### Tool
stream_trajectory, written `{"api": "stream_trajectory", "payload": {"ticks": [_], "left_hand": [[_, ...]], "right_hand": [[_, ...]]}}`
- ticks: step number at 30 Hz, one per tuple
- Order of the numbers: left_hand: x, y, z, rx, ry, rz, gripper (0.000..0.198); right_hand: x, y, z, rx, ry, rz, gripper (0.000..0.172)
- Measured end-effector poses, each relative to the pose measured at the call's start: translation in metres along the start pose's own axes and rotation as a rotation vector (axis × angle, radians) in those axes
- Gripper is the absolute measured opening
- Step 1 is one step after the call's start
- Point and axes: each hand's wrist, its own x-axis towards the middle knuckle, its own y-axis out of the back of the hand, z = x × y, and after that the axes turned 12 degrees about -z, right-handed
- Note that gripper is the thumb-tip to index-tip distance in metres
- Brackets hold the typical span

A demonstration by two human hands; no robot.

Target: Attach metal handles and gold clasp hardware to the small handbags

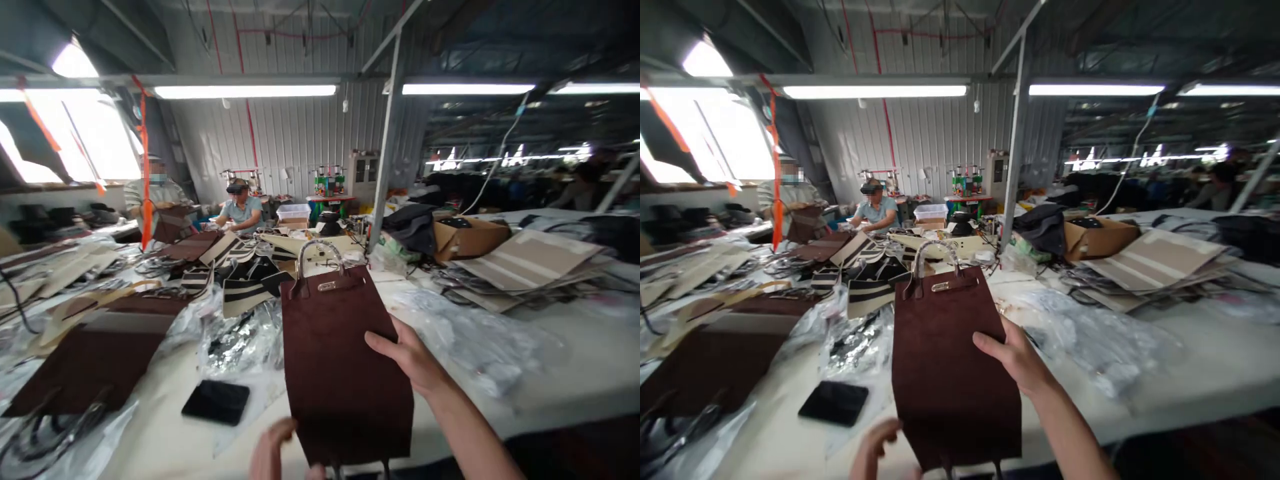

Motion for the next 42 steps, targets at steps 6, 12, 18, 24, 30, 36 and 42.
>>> {"api": "stream_trajectory", "payload": {"ticks": [6, 12, 18, 24, 30, 36, 42], "left_hand": [[0.056, 0.007, 0.028, -0.315, 0.187, -0.254, 0.071], [0.082, -0.036, 0.003, -0.195, 0.161, -0.259, 0.052], [0.070, -0.056, -0.040, -0.054, 0.281, -0.282, 0.042], [0.065, -0.060, -0.044, 0.059, 0.305, -0.172, 0.046], [0.071, -0.047, -0.044, -0.014, 0.405, -0.304, 0.055], [0.072, -0.062, -0.053, 0.130, 0.416, -0.313, 0.031], [0.077, -0.068, -0.054, 0.281, 0.438, -0.348, 0.026]], "right_hand": [[-0.046, 0.010, 0.055, 0.067, -0.235, -0.007, 0.069], [-0.060, 0.017, 0.130, -0.237, -0.322, 0.054, 0.065], [-0.066, 0.013, 0.168, -0.668, -0.312, 0.142, 0.070], [-0.066, 0.007, 0.166, -0.685, -0.368, 0.109, 0.075], [-0.074, 0.006, 0.164, -0.746, -0.399, 0.086, 0.079], [-0.077, 0.000, 0.173, -0.742, -0.436, 0.138, 0.083], [-0.078, 0.001, 0.174, -0.750, -0.470, 0.147, 0.087]]}}
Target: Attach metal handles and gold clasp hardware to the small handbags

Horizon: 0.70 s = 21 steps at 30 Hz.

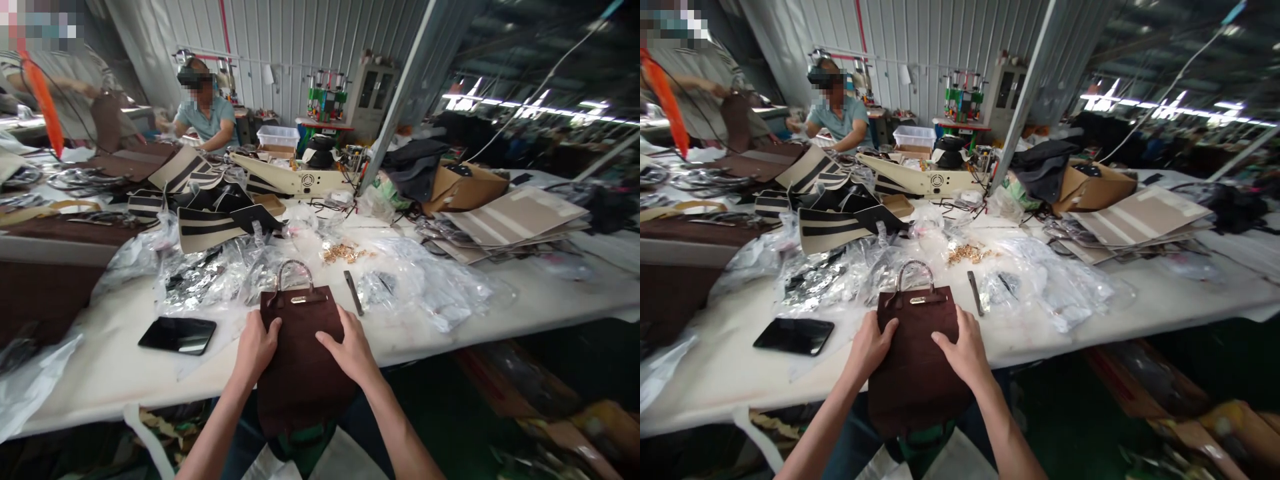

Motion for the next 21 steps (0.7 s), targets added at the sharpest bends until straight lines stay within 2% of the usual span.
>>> {"api": "stream_trajectory", "payload": {"ticks": [4, 7, 12, 16, 21], "left_hand": [[0.000, -0.001, -0.006, 0.018, 0.038, -0.037, 0.034], [0.001, -0.005, -0.008, 0.032, 0.030, 0.001, 0.045], [0.002, -0.013, -0.011, -0.061, -0.152, 0.116, 0.078], [0.001, -0.013, -0.014, -0.094, -0.158, 0.081, 0.079], [-0.006, -0.010, -0.006, -0.153, -0.140, 0.110, 0.083]], "right_hand": [[-0.004, -0.005, 0.000, -0.027, 0.059, 0.036, 0.087], [-0.006, -0.008, 0.000, -0.035, 0.063, 0.062, 0.086], [-0.008, -0.010, 0.000, -0.015, 0.076, 0.088, 0.085], [-0.009, -0.015, 0.006, 0.004, 0.109, 0.117, 0.082], [-0.013, -0.021, 0.014, 0.008, 0.142, 0.128, 0.080]]}}
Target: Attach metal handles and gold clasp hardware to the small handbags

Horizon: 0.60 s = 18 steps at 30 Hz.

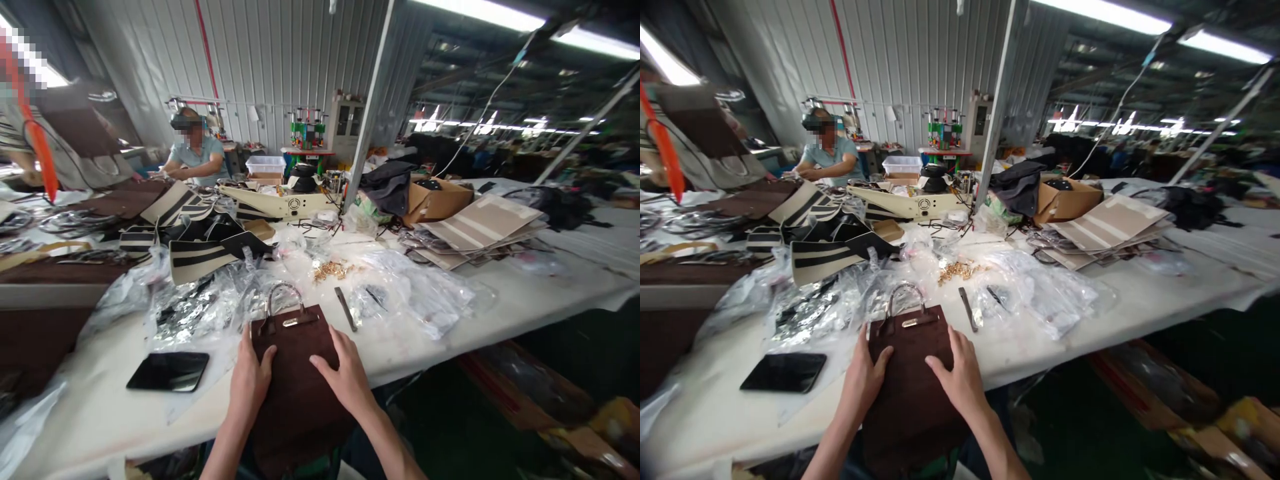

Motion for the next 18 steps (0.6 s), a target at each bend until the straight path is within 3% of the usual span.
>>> {"api": "stream_trajectory", "payload": {"ticks": [2, 5, 7, 10, 14, 18], "left_hand": [[-0.002, 0.002, 0.006, 0.003, 0.004, -0.030, 0.074], [-0.004, 0.006, 0.014, 0.035, 0.025, -0.085, 0.061], [-0.004, 0.008, 0.016, 0.048, 0.043, -0.097, 0.061], [-0.004, 0.007, 0.019, 0.054, 0.064, -0.090, 0.063], [-0.007, 0.002, 0.017, 0.053, 0.097, -0.037, 0.064], [-0.002, -0.004, -0.001, 0.017, 0.082, 0.004, 0.069]], "right_hand": [[0.002, 0.010, -0.005, 0.016, 0.003, -0.024, 0.076], [0.025, 0.042, -0.021, 0.038, 0.049, -0.027, 0.053], [0.060, 0.070, -0.031, 0.013, 0.107, 0.022, 0.038], [0.134, 0.099, -0.035, -0.172, 0.098, -0.005, 0.035], [0.219, 0.095, -0.024, -0.332, -0.013, -0.135, 0.031], [0.248, 0.077, -0.019, -0.446, -0.097, -0.222, 0.015]]}}
